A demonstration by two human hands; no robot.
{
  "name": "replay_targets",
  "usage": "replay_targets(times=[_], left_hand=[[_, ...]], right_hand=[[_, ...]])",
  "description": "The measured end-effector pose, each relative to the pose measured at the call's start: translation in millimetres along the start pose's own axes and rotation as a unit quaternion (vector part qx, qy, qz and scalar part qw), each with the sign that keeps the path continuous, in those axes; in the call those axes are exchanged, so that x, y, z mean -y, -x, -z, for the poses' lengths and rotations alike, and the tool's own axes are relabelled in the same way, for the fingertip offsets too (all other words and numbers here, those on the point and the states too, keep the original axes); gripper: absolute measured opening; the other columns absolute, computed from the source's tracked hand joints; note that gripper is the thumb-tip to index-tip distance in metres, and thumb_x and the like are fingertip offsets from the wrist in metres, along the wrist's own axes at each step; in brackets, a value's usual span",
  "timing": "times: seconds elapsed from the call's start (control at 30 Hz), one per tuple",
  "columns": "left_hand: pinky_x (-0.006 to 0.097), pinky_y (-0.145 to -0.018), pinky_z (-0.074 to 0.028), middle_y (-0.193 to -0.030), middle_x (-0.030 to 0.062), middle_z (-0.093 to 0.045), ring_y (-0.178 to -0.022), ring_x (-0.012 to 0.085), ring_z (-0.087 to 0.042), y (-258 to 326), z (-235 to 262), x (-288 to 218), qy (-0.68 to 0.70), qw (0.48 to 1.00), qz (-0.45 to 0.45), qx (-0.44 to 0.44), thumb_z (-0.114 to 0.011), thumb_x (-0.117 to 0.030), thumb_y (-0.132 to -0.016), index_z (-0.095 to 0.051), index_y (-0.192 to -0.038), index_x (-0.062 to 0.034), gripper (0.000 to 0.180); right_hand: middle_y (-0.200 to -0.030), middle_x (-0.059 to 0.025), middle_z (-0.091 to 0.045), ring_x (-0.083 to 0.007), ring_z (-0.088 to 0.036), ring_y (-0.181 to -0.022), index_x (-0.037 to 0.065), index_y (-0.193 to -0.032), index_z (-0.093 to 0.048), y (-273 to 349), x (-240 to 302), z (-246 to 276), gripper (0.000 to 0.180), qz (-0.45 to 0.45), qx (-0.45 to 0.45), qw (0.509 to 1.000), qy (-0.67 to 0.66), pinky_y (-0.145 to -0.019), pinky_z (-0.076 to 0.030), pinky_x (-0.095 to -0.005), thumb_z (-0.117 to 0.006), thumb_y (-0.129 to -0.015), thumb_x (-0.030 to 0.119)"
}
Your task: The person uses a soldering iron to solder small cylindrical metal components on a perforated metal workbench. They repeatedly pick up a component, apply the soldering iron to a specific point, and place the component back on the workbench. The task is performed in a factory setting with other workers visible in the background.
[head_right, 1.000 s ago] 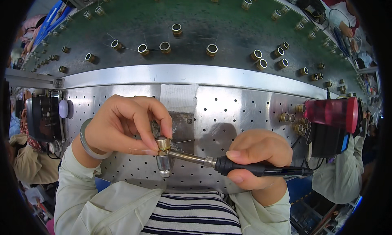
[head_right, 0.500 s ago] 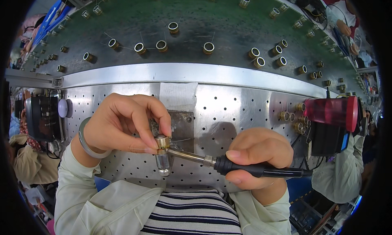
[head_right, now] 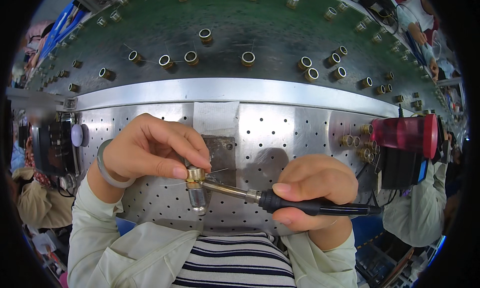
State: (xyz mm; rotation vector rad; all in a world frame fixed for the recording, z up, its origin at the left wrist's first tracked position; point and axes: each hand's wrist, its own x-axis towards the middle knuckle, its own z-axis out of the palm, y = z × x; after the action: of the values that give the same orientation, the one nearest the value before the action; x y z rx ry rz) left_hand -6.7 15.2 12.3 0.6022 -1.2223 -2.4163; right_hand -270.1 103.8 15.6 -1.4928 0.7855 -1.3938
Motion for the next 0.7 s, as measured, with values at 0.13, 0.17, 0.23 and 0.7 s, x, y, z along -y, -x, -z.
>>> replay_targets(times=[0.13,0.17,0.23,0.7], left_hand=[[0.027,-0.079,-0.051,-0.101,0.0201,-0.062,-0.088,0.0207,-0.063,1.7,-2.5,-1.1,-0.008,1.000,0.005,-0.019,-0.068,0.009,-0.071,-0.066,-0.099,0.0076,0.028],[0.026,-0.079,-0.051,-0.101,0.0202,-0.062,-0.088,0.0207,-0.063,2.1,-5.6,-5.1,-0.020,0.999,0.007,-0.026,-0.068,0.010,-0.071,-0.066,-0.099,0.0078,0.029],[0.026,-0.079,-0.053,-0.101,0.0204,-0.062,-0.088,0.0208,-0.063,1.5,-12.7,-12.7,-0.043,0.998,0.013,-0.037,-0.068,0.012,-0.070,-0.065,-0.099,0.0083,0.030],[0.027,-0.080,-0.049,-0.098,0.0132,-0.064,-0.089,0.0173,-0.062,4.0,10.9,-18.2,-0.025,0.996,-0.005,-0.087,-0.069,0.007,-0.073,-0.065,-0.098,0.0049,0.026]], right_hand=[[-0.066,-0.0119,-0.061,-0.0206,-0.059,-0.052,-0.003,-0.081,-0.063,-0.6,-0.4,2.2,0.028,-0.001,0.008,1.000,0.012,-0.049,-0.046,-0.0263,-0.082,-0.063,0.008],[-0.066,-0.0119,-0.061,-0.0205,-0.059,-0.052,-0.004,-0.080,-0.063,-1.0,-0.3,2.8,0.027,-0.001,0.010,1.000,0.017,-0.048,-0.046,-0.0264,-0.082,-0.063,0.007],[-0.065,-0.0119,-0.060,-0.0209,-0.059,-0.051,-0.004,-0.079,-0.063,-1.4,0.3,2.0,0.026,-0.002,0.005,1.000,0.013,-0.048,-0.046,-0.0265,-0.081,-0.064,0.007],[-0.062,-0.0039,-0.046,-0.0117,-0.042,-0.047,0.003,-0.078,-0.048,-1.0,1.2,-4.3,0.035,-0.053,-0.127,0.989,-0.058,-0.042,-0.032,-0.0246,-0.074,-0.077,0.027]])
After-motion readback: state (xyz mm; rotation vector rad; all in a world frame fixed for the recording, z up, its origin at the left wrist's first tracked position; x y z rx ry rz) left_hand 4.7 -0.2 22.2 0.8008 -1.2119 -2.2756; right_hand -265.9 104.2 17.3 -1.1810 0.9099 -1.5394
